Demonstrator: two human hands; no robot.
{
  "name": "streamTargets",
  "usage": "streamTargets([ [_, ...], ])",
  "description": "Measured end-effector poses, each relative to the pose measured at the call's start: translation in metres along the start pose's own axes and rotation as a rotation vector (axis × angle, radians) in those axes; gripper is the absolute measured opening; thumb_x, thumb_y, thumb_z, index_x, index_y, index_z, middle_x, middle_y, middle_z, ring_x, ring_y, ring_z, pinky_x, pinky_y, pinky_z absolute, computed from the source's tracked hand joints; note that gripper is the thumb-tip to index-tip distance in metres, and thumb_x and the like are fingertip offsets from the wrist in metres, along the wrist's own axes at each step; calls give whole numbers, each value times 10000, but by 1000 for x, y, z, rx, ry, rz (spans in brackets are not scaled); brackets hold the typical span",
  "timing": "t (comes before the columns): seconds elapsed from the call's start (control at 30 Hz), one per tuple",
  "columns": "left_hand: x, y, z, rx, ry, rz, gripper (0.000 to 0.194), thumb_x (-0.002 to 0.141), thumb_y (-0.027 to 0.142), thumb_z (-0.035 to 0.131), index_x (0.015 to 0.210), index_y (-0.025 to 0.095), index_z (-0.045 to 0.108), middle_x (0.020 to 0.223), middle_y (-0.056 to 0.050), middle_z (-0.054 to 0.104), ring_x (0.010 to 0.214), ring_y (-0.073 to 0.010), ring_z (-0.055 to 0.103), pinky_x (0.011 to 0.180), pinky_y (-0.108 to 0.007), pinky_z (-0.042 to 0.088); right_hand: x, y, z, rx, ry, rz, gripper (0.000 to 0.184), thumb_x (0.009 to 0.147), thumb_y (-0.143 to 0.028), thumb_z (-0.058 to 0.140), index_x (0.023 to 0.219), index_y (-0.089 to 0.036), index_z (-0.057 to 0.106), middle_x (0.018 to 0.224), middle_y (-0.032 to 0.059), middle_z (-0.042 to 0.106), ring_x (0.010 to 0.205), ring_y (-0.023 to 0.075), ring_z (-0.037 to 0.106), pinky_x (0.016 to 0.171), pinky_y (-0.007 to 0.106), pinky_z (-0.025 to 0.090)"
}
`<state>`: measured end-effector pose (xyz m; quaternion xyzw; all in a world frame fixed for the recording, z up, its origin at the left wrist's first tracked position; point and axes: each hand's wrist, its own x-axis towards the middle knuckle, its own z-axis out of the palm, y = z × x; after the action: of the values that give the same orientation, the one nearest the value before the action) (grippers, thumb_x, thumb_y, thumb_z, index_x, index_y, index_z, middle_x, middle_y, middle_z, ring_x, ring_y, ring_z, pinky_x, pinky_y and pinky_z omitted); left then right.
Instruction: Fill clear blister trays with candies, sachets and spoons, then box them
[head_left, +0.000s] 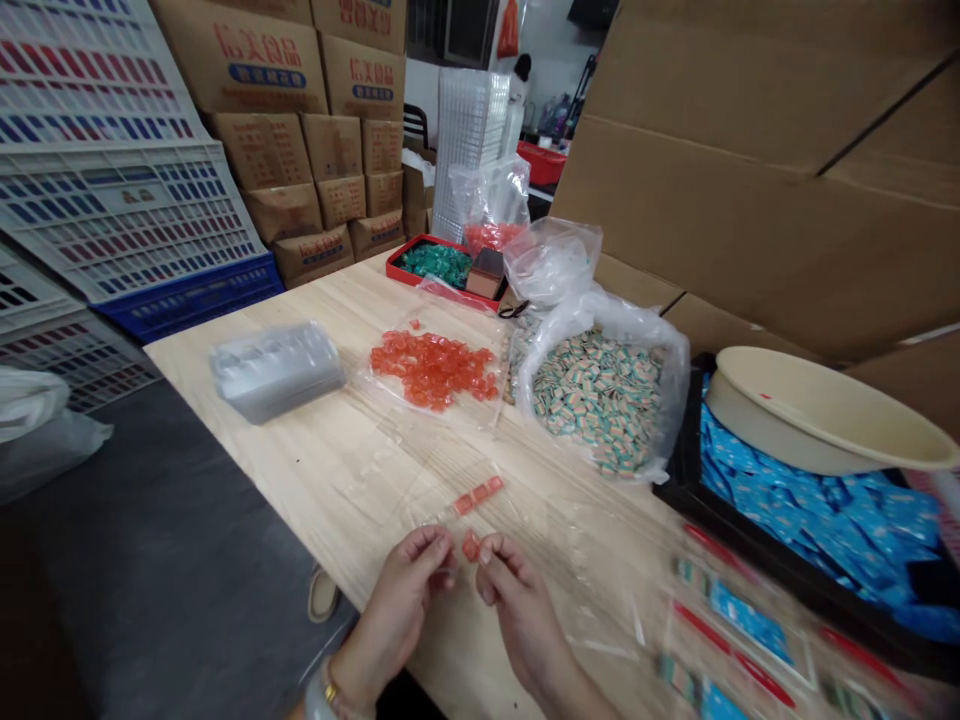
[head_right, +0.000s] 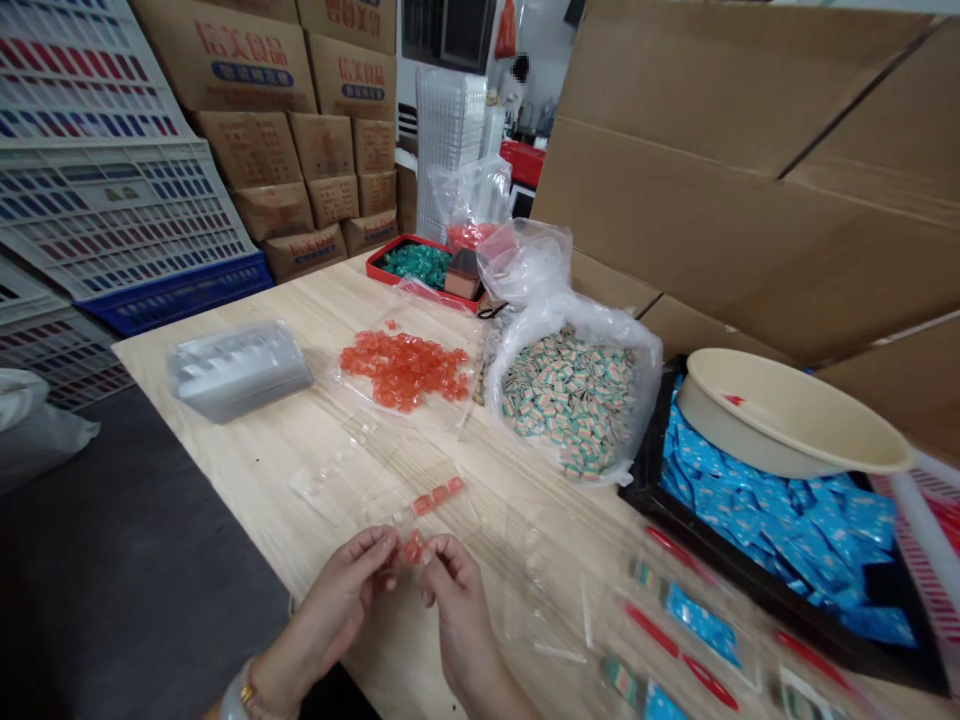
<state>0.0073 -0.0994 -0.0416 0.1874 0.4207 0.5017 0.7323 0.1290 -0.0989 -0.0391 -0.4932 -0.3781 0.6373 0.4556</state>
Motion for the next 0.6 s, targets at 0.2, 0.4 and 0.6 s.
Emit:
streamTargets([
  [0.2, -5, -1, 7, 79, -69, -1, 221, 642, 329, 651, 653, 121, 578, 628, -5, 520, 587, -87, 444, 522, -199, 334, 0, 2, 7, -80, 46, -50, 202, 687, -299, 540, 574, -184, 417, 511, -58, 378, 488, 82, 341, 495, 210, 296],
  [0.4, -14, 8, 3, 27, -24, -6, 257, 641, 370, 640, 667, 124, 569, 658, -10, 513, 596, -84, 438, 501, -189, 322, -2, 11, -13, -345, 61, -111, 205, 730, -326, 493, 590, -189, 429, 525, -40, 409, 499, 105, 409, 484, 223, 350],
  [0.6, -3, 21, -3, 131, -56, -24, 259, 650, 371, 631, 672, 125, 553, 606, 11, 506, 544, -68, 429, 500, -182, 314, 12, -29, -17, -820, -327, -526, 251, 793, -234, 477, 1040, -224, 522, 944, 52, 549, 845, 148, 500, 749, 279, 404],
])
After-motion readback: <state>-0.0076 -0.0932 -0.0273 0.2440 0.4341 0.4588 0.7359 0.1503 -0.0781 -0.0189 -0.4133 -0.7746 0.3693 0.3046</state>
